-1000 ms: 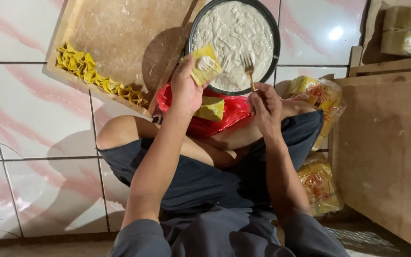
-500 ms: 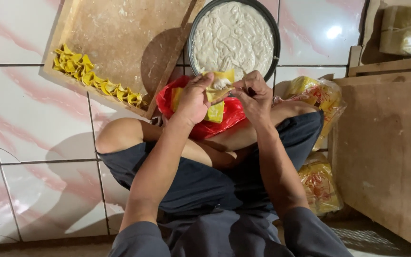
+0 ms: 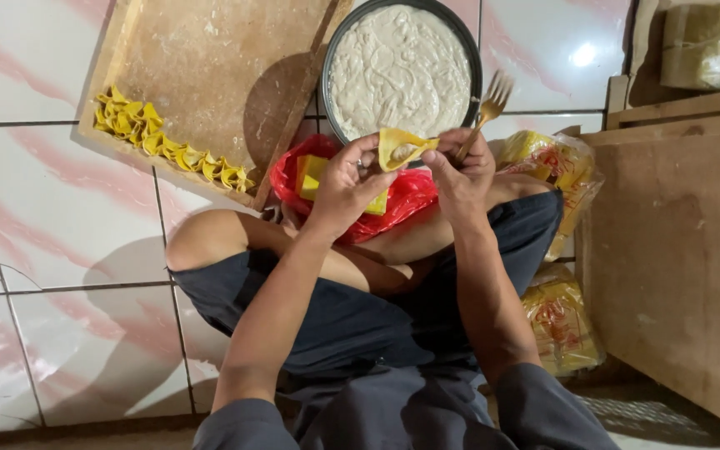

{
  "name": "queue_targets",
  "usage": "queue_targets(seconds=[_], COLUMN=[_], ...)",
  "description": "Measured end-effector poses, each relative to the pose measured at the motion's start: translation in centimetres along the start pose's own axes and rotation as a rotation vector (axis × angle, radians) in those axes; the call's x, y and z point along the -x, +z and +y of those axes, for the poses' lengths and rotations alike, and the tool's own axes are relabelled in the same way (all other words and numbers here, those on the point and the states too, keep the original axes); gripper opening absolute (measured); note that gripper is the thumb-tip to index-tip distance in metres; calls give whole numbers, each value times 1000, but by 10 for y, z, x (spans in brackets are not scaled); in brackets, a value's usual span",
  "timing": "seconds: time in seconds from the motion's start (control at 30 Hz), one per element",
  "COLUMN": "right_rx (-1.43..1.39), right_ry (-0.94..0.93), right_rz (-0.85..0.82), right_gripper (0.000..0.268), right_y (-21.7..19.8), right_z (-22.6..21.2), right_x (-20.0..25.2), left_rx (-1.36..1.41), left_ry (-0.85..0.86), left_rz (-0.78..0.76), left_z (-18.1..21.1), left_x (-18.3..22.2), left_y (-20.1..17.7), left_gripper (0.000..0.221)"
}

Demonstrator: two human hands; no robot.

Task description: A person sitting on the floor manually fills and folds yellow dumpling wrappers using a fork and a bowl of filling.

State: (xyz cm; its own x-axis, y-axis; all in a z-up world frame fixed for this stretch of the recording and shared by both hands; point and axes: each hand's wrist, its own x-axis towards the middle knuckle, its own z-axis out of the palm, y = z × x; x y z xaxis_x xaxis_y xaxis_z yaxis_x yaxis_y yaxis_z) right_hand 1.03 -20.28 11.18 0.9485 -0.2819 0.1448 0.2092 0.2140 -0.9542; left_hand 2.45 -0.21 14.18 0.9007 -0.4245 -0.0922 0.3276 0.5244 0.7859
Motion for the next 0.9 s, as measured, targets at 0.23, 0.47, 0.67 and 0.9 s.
queue_targets(seconds=[0.23, 0.47, 0.67, 0.9], right_rx=[-14, -16, -32, -30], right_ry=[-54, -137, -26, -17], right_rz=[-106, -184, -125, -171], right_gripper=[14, 17, 38, 55], right_y=[4, 9, 11, 7], right_z=[-19, -25, -29, -22], right_x=[-1, -3, -1, 3], left_rx=[-550, -794, -907, -872], left_ry=[212, 445, 440, 501], left_rz=[204, 82, 100, 69], left_z=[22, 33, 28, 34], left_x=[2, -7, -5, -9], left_y=[23, 28, 28, 27], left_gripper=[21, 13, 10, 8])
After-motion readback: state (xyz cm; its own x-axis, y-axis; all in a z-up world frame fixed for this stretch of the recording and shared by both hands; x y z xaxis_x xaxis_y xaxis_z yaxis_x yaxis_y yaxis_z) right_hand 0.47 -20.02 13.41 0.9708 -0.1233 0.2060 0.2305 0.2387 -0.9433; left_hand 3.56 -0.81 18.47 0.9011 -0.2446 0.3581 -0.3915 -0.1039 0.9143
